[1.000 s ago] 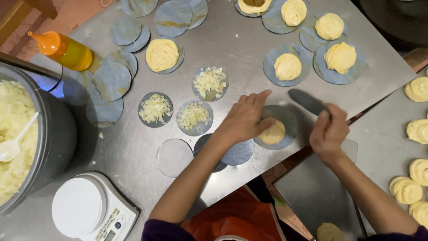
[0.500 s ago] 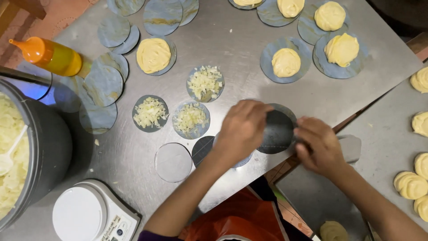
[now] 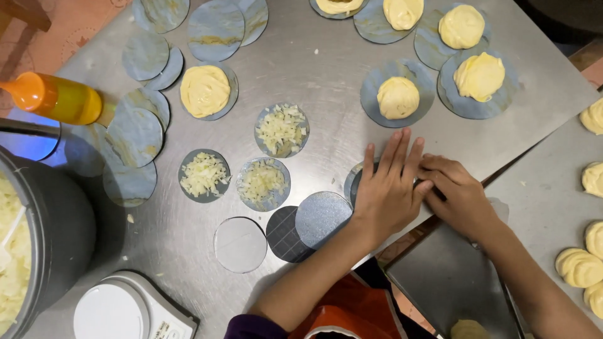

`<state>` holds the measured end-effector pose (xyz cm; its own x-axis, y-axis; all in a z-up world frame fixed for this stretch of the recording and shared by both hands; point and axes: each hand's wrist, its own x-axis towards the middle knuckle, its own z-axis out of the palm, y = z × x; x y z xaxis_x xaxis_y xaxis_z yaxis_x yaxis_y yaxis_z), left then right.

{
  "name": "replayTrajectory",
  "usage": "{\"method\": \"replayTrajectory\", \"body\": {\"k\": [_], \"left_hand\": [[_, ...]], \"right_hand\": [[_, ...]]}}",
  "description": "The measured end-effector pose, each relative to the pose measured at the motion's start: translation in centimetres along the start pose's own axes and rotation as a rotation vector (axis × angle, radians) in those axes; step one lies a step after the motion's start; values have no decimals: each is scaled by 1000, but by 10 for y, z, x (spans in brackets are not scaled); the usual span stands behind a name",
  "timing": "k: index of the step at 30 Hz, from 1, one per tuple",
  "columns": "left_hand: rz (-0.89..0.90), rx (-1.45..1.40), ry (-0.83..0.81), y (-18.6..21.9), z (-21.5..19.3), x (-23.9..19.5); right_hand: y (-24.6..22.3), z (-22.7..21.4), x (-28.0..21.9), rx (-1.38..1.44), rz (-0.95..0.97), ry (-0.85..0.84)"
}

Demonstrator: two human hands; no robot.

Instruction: The person assembles small pies by placing dough on circular molds, adding a brown filling, and topping with shredded white filling. They use a digital scale to measure the shredded filling and a circular cutter to shape the dough. The process involves repetitive assembly of multiple pies on a metal table.

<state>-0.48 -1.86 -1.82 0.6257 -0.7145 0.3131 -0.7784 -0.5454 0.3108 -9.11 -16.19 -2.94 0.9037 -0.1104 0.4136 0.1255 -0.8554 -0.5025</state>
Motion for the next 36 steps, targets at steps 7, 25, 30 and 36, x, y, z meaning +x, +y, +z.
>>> {"method": "replayTrajectory", "body": {"k": [7, 25, 30, 36], "left_hand": [[-36, -27, -150, -6, -3, 5], [195, -139, -10, -21, -41, -48], [180, -34, -31, -18, -31, -66], [210, 34, -22, -14, -24, -64]], "right_hand": [[-13, 0, 8, -33, 5, 29], [-8, -2, 3, 30, -62, 84], [-10, -3, 2, 44, -4, 63], [-6, -1, 5, 58, -57, 125]]}}
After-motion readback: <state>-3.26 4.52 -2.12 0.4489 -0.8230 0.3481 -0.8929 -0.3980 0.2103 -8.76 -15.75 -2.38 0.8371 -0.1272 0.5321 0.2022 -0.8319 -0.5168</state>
